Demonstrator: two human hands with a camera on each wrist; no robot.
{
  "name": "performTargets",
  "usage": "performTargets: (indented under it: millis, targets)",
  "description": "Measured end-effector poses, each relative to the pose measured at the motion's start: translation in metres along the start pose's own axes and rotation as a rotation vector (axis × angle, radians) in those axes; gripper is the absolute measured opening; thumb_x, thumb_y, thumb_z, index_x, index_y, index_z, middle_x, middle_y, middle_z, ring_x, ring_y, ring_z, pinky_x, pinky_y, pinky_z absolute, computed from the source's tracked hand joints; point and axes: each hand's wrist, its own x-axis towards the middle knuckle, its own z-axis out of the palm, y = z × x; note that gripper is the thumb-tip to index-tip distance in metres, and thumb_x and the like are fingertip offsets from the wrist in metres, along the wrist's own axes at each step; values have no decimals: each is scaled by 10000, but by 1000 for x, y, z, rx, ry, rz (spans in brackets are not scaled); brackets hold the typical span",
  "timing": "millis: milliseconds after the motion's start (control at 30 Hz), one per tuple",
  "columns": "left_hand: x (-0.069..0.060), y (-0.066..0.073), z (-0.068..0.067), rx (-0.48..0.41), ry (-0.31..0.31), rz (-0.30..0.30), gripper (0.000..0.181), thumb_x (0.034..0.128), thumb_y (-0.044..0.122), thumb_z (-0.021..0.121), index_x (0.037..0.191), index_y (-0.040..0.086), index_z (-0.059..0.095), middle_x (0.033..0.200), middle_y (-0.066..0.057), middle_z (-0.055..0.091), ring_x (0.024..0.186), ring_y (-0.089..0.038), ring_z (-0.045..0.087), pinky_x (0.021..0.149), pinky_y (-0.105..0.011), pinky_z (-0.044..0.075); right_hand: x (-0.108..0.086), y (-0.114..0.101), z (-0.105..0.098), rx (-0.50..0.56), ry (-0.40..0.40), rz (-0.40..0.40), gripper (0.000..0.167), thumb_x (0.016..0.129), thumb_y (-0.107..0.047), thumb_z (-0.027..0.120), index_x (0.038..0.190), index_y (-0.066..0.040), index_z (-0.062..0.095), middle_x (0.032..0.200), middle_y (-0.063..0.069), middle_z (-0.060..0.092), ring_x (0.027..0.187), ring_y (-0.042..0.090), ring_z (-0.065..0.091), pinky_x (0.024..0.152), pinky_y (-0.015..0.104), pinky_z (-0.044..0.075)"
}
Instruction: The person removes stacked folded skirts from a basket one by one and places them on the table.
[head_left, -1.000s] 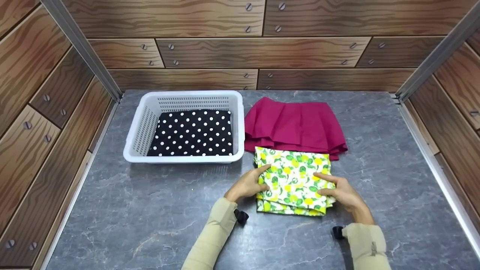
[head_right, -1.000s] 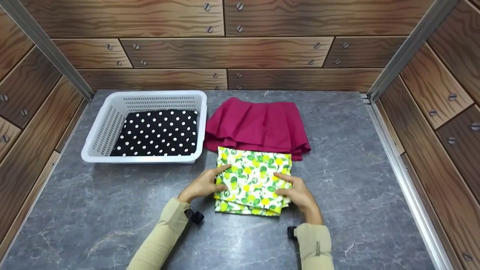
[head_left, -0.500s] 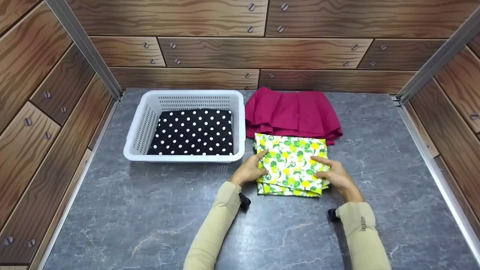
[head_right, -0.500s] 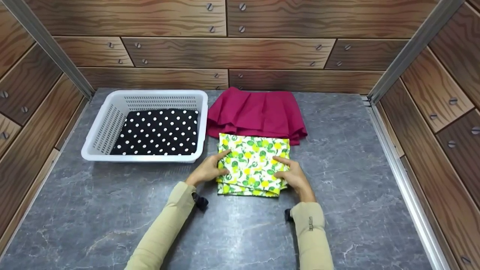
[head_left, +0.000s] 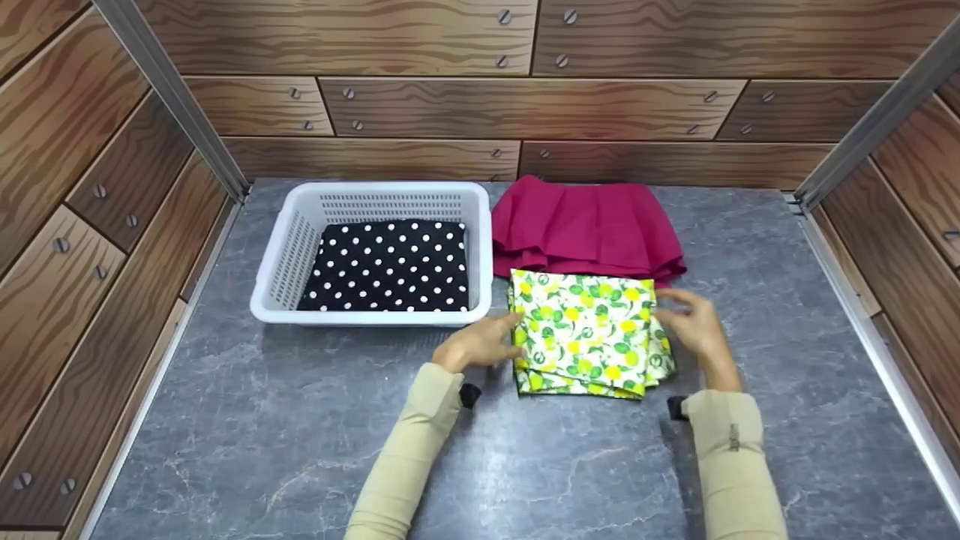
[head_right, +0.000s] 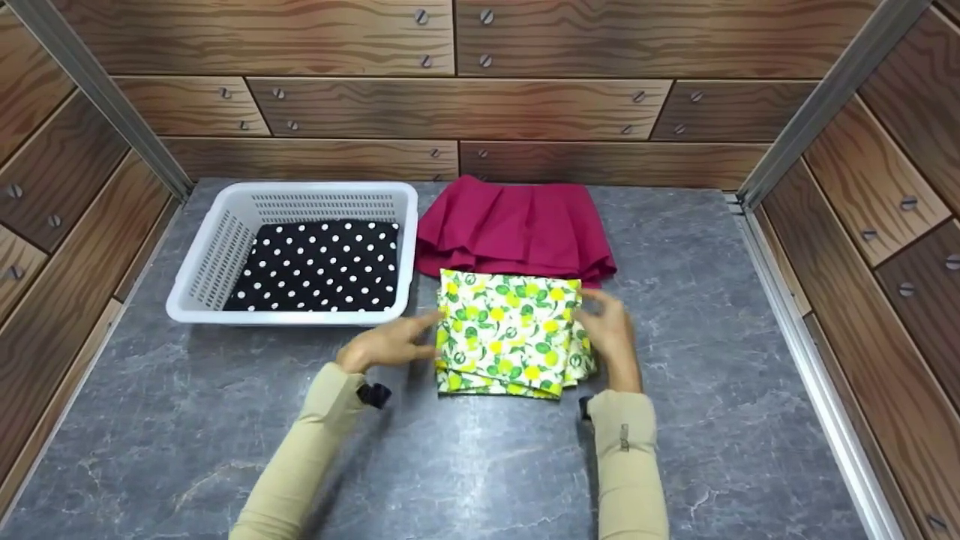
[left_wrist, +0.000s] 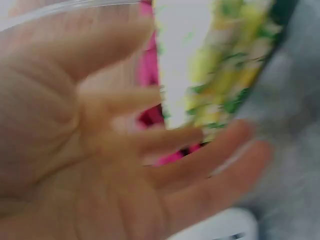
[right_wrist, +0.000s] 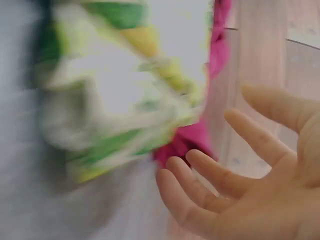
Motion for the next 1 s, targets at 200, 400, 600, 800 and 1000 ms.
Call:
performTargets:
  millis: [200,400,600,800,1000]
  targets:
    - [-28,14,-35,-108,-96,148,605,1049,257,569,1577,69,342,1520,-153,483,759,-154,607,960,-408,513,11,-37,13,15,-33,-110,434,975,-31,639,1378,101,548,1411,313,506,1078,343,595,830,321,514]
    - [-39,2,-76,-70,123,251,515,1032,167,593,1505,19,455,1433,-218,549,1116,-294,652,936,-354,539,19,-81,43,29,-96,-287,368,924,51,675,1280,123,613,1295,305,603,1153,463,591,875,297,510]
    - [-46,-21,-105,-111,247,165,532,1029,163,597,1516,19,438,1401,-245,565,1118,-327,655,930,-404,550,25,-131,70,41,-209,-342,401,944,-26,685,1326,70,611,1323,245,610,1134,397,604,899,433,527]
    - [-53,-45,-132,-122,327,89,546,1029,166,598,1534,54,423,1369,-252,586,1121,-359,647,939,-462,539,39,-172,101,131,-292,-301,441,919,7,685,1341,86,584,1346,251,593,1134,375,614,893,359,549]
    - [-59,-67,-157,-107,402,50,551,1020,125,596,1528,14,412,1348,-302,580,1170,-421,615,996,-513,498,56,-199,127,243,-388,-206,470,931,40,641,1383,103,531,1418,270,526,1131,356,629,926,411,555]
